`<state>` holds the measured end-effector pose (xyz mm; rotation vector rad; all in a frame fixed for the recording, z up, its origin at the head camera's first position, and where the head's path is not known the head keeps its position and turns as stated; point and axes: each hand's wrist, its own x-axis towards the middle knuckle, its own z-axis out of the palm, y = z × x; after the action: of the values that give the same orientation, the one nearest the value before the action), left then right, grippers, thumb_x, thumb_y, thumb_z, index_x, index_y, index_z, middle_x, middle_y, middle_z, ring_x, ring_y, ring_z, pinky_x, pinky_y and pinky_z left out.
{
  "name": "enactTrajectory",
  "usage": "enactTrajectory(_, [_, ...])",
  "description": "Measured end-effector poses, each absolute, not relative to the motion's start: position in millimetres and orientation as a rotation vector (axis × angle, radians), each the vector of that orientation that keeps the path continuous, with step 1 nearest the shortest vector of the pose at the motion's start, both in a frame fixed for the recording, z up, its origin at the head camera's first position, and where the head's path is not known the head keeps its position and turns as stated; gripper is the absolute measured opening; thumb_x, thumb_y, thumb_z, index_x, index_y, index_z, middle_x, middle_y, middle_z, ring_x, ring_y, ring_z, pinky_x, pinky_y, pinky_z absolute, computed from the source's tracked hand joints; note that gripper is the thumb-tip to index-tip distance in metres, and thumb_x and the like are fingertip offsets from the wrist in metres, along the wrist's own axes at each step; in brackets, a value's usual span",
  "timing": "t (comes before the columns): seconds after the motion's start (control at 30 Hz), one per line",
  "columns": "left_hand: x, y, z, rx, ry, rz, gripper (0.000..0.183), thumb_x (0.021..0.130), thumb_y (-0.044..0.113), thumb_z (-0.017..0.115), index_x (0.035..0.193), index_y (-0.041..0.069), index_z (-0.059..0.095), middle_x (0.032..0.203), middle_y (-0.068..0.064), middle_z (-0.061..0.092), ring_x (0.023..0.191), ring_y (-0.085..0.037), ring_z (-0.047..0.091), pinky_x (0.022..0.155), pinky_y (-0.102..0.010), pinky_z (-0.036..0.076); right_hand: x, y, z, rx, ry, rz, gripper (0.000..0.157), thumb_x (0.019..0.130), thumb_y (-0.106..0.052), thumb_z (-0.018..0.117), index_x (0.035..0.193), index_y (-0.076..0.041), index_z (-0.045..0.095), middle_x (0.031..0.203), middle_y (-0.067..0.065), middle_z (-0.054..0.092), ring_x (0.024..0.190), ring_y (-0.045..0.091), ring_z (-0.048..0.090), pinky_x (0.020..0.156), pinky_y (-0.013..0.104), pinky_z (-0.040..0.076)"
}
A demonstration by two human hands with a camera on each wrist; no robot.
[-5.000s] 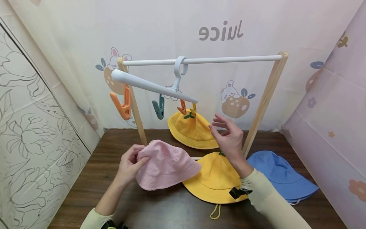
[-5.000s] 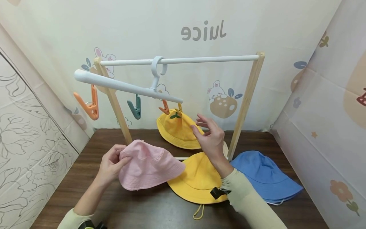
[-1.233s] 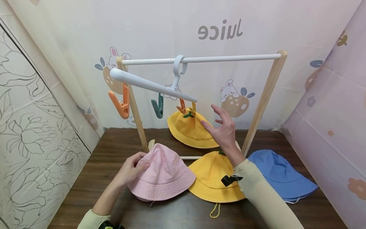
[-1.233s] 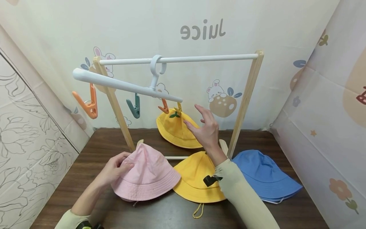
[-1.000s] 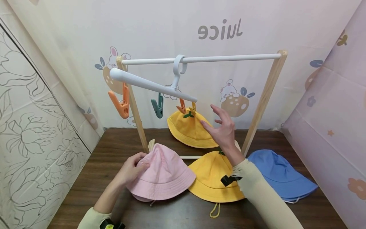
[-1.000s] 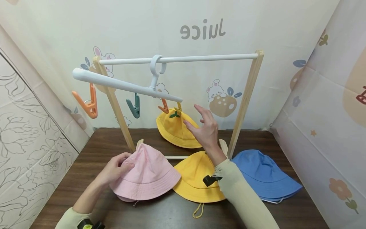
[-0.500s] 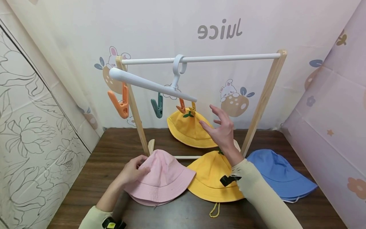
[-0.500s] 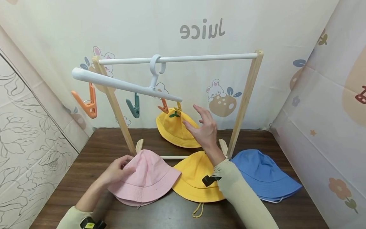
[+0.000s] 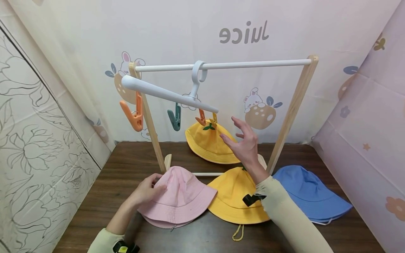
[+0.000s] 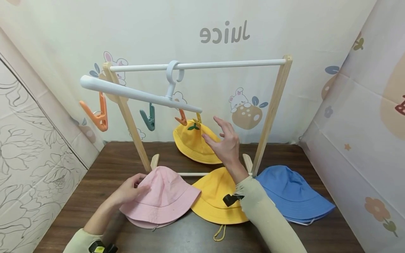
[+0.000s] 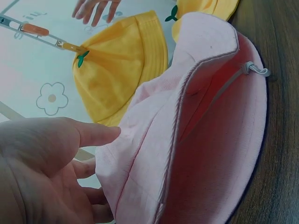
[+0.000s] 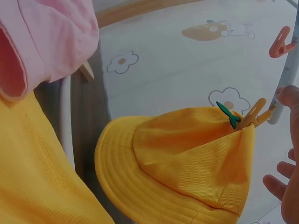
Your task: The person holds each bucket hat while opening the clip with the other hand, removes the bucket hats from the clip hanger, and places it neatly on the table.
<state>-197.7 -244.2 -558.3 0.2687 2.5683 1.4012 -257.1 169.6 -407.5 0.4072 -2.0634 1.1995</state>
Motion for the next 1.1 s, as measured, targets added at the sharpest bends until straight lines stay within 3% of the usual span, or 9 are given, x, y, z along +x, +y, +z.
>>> enactTrajectory(0.17, [-203.1,-242.9,-563.2,0.075,2.536,1.356,0.054,0.099,0.044,0.085,0.144,0.018,0.066,0.109,-0.005,0.073,0.094,-0.017,0.066,0.076,-0.028,0.054,-257.5,169.8,-407.6,0.399,-2.067,1.205,0.073,0.087,-0.019,0.098,0.153,-0.01,0.069,0.153,0.016,0.072,0.139,0.041,0.072,0.096,0.062,0.068])
enactTrajectory(0.37, [-206.9,-247.4,-570.7,0.157,2.547,1.361,0.062,0.103,0.05,0.08,0.149,0.014,0.062,0.118,-0.011,0.073,0.1,-0.021,0.066,0.075,-0.028,0.053,-258.2,169.9,-406.9,0.406,-2.066,1.204,0.072,0.088,-0.019,0.098,0.153,-0.008,0.068,0.154,0.017,0.071,0.14,0.042,0.071,0.096,0.063,0.068])
enactTrajectory(0.43, [-208.8,-247.9,-572.8,0.132,2.552,1.363,0.058,0.102,0.052,0.081,0.147,0.019,0.064,0.12,-0.008,0.073,0.102,-0.018,0.067,0.078,-0.028,0.054,-258.6,170.3,-406.4,0.412,-2.068,1.199,0.073,0.088,-0.019,0.098,0.153,-0.008,0.068,0.156,0.016,0.071,0.14,0.042,0.071,0.096,0.062,0.068])
enactTrajectory(0.67, [-201.9,-250.2,-560.6,0.286,2.617,1.415,0.054,0.106,0.047,0.078,0.144,0.011,0.066,0.121,-0.015,0.073,0.107,-0.026,0.069,0.076,-0.03,0.056,-260.0,171.1,-400.0,0.416,-2.087,1.192,0.075,0.088,-0.019,0.098,0.156,-0.009,0.066,0.159,0.015,0.069,0.144,0.04,0.069,0.099,0.063,0.067])
enactTrajectory(0.87, [-203.7,-251.2,-559.0,0.254,2.613,1.426,0.052,0.105,0.049,0.078,0.143,0.015,0.066,0.125,-0.016,0.071,0.113,-0.028,0.07,0.078,-0.029,0.055,-262.0,171.6,-395.4,0.437,-2.176,1.237,0.078,0.088,-0.018,0.098,0.158,-0.013,0.064,0.163,0.015,0.065,0.151,0.038,0.062,0.105,0.065,0.064])
enactTrajectory(0.97, [-199.3,-246.6,-547.7,0.193,2.603,1.414,0.051,0.105,0.048,0.079,0.143,0.017,0.067,0.127,-0.014,0.071,0.115,-0.027,0.07,0.08,-0.029,0.056,-262.5,171.9,-394.7,0.447,-2.221,1.242,0.079,0.088,-0.019,0.098,0.159,-0.013,0.063,0.165,0.015,0.063,0.153,0.039,0.06,0.107,0.067,0.063])
enactTrajectory(1.1, [-180.2,-228.8,-506.4,0.113,2.586,1.418,0.046,0.107,0.037,0.077,0.143,0.01,0.066,0.131,-0.02,0.07,0.124,-0.037,0.071,0.089,-0.033,0.057,-263.3,171.7,-392.7,0.444,-2.24,1.264,0.079,0.089,-0.02,0.098,0.16,-0.012,0.063,0.166,0.015,0.062,0.153,0.039,0.06,0.109,0.068,0.062])
